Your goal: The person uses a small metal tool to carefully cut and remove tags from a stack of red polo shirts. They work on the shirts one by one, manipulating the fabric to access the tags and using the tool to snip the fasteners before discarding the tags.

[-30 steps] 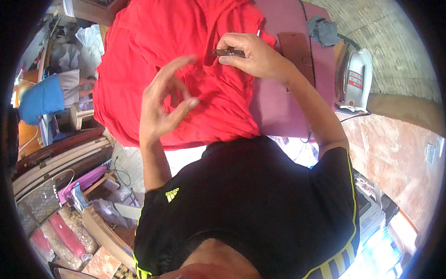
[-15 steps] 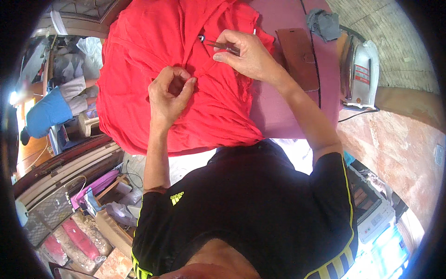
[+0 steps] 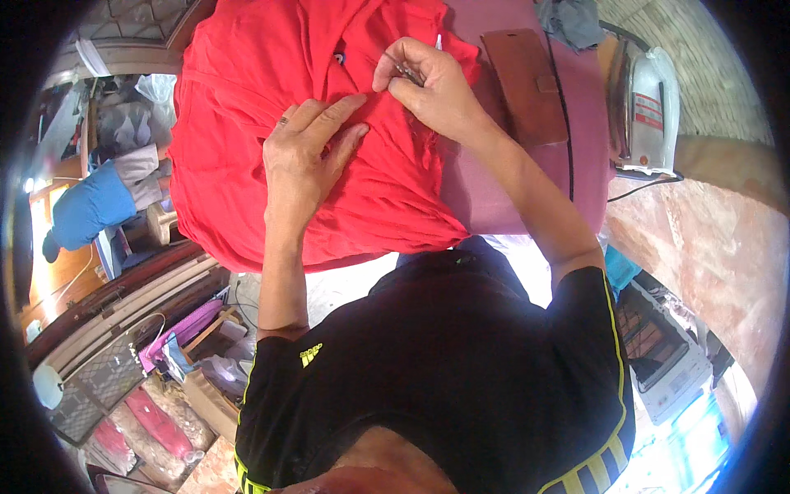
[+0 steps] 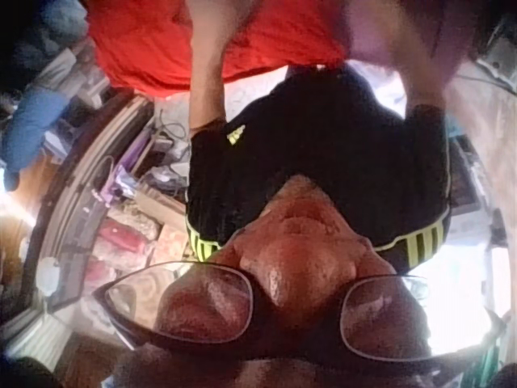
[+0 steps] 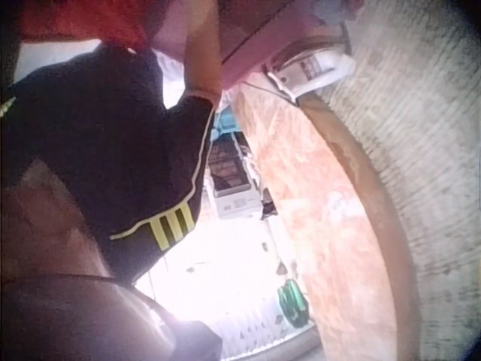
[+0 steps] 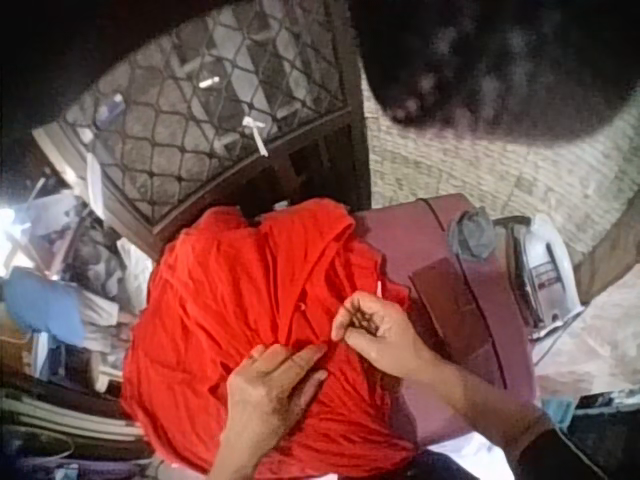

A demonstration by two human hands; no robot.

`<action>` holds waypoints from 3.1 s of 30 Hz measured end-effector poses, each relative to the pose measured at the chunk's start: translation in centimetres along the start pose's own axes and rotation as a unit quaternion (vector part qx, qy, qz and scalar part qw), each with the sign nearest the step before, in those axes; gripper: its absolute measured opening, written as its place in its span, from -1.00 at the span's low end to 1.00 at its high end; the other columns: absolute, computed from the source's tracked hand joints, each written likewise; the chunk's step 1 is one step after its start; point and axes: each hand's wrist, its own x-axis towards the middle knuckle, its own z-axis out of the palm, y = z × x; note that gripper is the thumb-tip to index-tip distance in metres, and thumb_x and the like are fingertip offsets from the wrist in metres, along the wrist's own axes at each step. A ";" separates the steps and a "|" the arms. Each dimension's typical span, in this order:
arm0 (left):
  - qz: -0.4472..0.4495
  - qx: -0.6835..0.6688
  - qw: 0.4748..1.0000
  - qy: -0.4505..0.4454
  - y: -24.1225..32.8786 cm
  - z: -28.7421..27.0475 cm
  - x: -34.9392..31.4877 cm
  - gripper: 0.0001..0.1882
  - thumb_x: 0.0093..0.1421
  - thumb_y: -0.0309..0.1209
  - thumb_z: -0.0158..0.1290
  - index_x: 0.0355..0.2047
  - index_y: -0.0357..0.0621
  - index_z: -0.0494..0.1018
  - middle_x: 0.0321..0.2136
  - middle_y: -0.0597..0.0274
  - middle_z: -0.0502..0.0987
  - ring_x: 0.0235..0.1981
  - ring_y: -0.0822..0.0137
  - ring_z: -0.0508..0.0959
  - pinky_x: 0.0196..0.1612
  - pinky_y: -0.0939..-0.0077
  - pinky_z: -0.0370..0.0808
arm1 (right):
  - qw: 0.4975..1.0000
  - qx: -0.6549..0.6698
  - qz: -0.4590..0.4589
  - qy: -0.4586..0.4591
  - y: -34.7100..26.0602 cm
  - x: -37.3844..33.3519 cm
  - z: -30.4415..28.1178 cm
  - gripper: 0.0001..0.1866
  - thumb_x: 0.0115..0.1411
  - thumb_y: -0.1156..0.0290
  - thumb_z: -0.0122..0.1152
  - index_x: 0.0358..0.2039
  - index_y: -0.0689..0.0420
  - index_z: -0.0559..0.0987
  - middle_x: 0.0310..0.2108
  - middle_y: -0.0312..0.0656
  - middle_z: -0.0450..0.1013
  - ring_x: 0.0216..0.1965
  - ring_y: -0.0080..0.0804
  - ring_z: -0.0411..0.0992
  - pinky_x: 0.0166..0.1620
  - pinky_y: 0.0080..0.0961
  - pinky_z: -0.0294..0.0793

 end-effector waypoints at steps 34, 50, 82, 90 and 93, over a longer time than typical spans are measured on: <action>-0.070 -0.251 0.959 0.109 -0.2 0.1 -1.9 -0.77 -0.04 -0.57 0.36 -0.40 -0.27 0.52 -0.38 0.11 0.53 -0.33 0.20 0.56 -0.28 0.37 0.50 | 0.982 -0.032 0.074 -0.173 -3.5 -0.5 -1.2 -0.85 0.36 0.48 0.14 -0.09 0.20 0.50 -0.22 -0.37 0.43 -0.20 -0.67 0.41 -0.15 -0.60 0.41; 0.036 -0.124 0.986 0.109 -1.6 1.9 -2.8 -0.73 -0.03 -0.74 0.17 -0.35 -0.16 0.42 -0.38 0.15 0.49 -0.36 0.06 0.49 -0.25 0.24 0.45 | 0.913 -0.314 -0.082 -0.245 -5.9 -0.5 0.4 -0.84 0.27 0.43 0.18 -0.16 0.17 0.49 -0.20 -0.18 0.41 -0.21 -0.14 0.49 -0.22 -0.23 0.47; -0.116 -0.109 0.981 0.115 2.3 2.0 -5.0 -0.88 0.05 -0.65 0.26 -0.41 -0.26 0.55 -0.46 0.11 0.55 -0.39 0.15 0.59 -0.33 0.35 0.51 | 0.984 0.009 0.085 -0.154 -2.6 -2.3 -2.5 -0.75 0.45 0.38 0.00 0.07 0.15 0.44 -0.07 -0.27 0.53 -0.24 -0.71 0.37 -0.27 -0.68 0.29; -0.114 -0.325 0.898 -0.273 2.0 -6.3 -8.4 -0.90 0.16 -0.52 0.23 -0.40 -0.29 0.54 -0.47 0.11 0.54 -0.46 0.17 0.55 -0.34 0.41 0.49 | 0.991 0.063 0.036 -0.115 -1.6 -4.3 -1.8 -0.74 0.41 0.43 0.07 0.07 0.18 0.47 0.04 -0.22 0.49 0.11 -0.53 0.41 0.16 -0.51 0.35; -0.093 -0.228 0.942 -0.227 3.3 -7.1 -7.1 -0.88 0.15 -0.50 0.24 -0.36 -0.31 0.56 -0.46 0.09 0.54 -0.42 0.12 0.56 -0.32 0.37 0.50 | 0.991 0.063 0.042 -0.110 -2.7 -4.2 -1.5 -0.72 0.39 0.43 0.10 0.08 0.18 0.47 0.03 -0.22 0.49 0.10 -0.51 0.41 0.19 -0.48 0.34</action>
